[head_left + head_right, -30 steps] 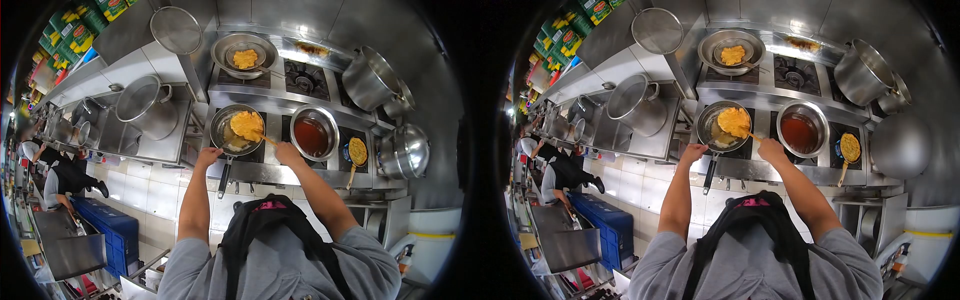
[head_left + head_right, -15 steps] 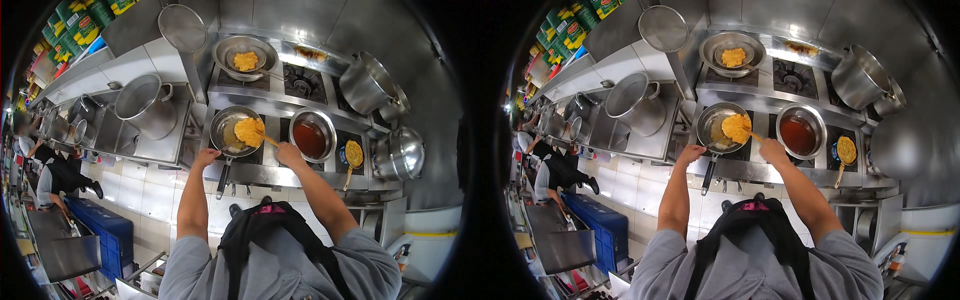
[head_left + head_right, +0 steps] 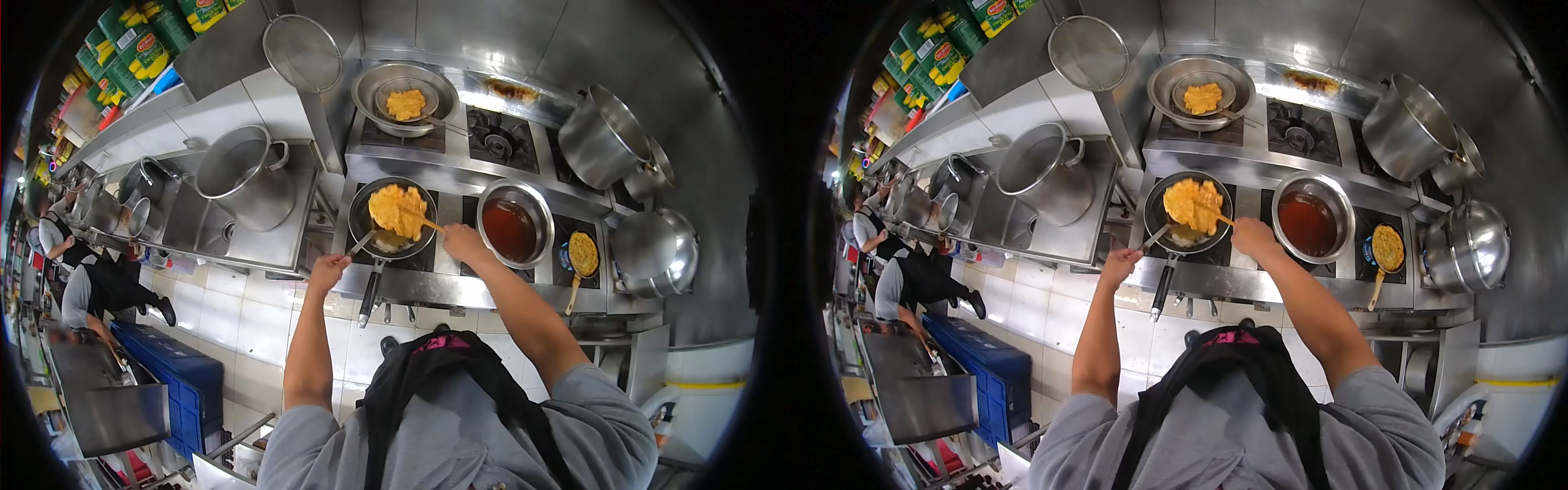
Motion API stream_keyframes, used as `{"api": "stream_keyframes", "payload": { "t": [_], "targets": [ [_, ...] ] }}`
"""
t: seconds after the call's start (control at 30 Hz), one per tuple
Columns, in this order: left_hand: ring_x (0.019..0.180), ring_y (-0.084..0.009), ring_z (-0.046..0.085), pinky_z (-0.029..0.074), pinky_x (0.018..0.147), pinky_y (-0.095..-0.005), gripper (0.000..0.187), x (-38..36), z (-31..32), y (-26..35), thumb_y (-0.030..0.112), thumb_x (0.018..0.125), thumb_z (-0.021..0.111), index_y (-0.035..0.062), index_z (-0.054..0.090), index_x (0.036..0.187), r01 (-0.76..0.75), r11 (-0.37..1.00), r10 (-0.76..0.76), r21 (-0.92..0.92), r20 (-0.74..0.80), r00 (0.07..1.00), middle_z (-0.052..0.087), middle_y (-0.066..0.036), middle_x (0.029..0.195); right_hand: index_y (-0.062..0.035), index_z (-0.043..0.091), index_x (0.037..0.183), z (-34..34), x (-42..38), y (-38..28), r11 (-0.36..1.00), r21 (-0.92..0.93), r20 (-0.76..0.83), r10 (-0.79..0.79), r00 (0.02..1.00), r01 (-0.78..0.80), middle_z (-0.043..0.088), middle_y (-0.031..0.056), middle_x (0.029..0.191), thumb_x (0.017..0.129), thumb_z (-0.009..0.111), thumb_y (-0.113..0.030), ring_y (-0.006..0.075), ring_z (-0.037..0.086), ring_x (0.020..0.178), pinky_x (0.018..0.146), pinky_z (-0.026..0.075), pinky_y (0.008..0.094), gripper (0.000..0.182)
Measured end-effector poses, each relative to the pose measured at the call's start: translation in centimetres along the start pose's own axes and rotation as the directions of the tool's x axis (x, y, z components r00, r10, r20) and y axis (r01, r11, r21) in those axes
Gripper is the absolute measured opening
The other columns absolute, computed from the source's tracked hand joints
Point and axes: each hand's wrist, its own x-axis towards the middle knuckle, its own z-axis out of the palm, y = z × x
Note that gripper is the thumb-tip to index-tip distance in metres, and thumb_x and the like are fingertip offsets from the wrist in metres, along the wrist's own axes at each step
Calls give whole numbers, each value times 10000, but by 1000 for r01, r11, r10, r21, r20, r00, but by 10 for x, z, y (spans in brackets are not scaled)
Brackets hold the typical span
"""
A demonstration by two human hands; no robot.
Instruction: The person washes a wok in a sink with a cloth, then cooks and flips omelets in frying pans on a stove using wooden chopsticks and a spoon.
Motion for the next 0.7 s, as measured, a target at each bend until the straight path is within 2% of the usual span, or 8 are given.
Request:
{"api": "stream_keyframes", "payload": {
  "t": [0.03,0.07,0.17,0.3,0.43,0.53,0.6,0.7],
  "targets": [
    [598,-185,596,461,580,-336,340,3,3,-11,333,846,689,11,725,948,-53,994,57,98,-33,998,639,-120,653,5,661,1014,8,5,3,1000,-26,25,-7,1000,8,678,222,998,854,497,-159,408,655,937,841,521,493,282],
    [727,-299,670,502,673,-396,342,-2,6,-6,354,835,684,32,727,942,-83,977,98,195,-71,993,679,-182,762,1,665,1024,8,3,1,999,-52,53,-11,999,14,677,230,996,850,497,-153,408,657,937,841,524,490,287],
    [792,-349,673,512,712,-415,338,-13,5,8,367,822,682,60,736,953,-39,945,71,326,-87,994,687,-196,816,-9,670,1044,4,-5,-5,996,-29,47,87,995,-86,674,243,1003,834,511,-144,401,659,953,854,526,479,296],
    [778,-348,674,516,714,-419,341,-18,0,28,377,815,679,60,741,925,-27,929,54,368,-64,996,684,-195,792,-5,671,1040,-8,-23,-9,990,11,1,143,990,-143,675,243,1007,832,520,-149,397,659,962,861,527,471,295],
    [735,-350,673,515,700,-426,352,-1,-2,29,390,812,674,48,744,857,-5,937,-8,351,35,999,675,-185,731,11,662,1058,5,-17,1,982,-69,97,184,978,-178,670,243,1037,838,515,-151,392,657,980,861,527,465,310],
    [660,-279,665,506,643,-388,349,17,15,7,370,818,681,28,740,854,-9,942,-8,336,47,999,666,-147,673,15,659,1058,13,-16,9,980,-10,114,199,973,-199,665,246,1052,838,513,-150,395,654,991,862,526,466,311],
    [571,-183,607,476,576,-333,337,23,29,15,339,827,692,6,732,860,45,994,-50,104,51,997,625,-91,602,15,660,1054,19,-6,20,983,15,99,180,979,-183,664,248,1055,837,514,-150,397,652,996,863,525,466,309],
    [538,-91,494,396,506,-280,322,21,30,17,289,839,712,-19,723,933,94,996,-94,9,91,991,554,-6,583,15,666,1032,24,-1,34,988,36,19,147,989,-148,665,256,1043,836,516,-150,403,648,997,870,520,473,296]
  ]
}}
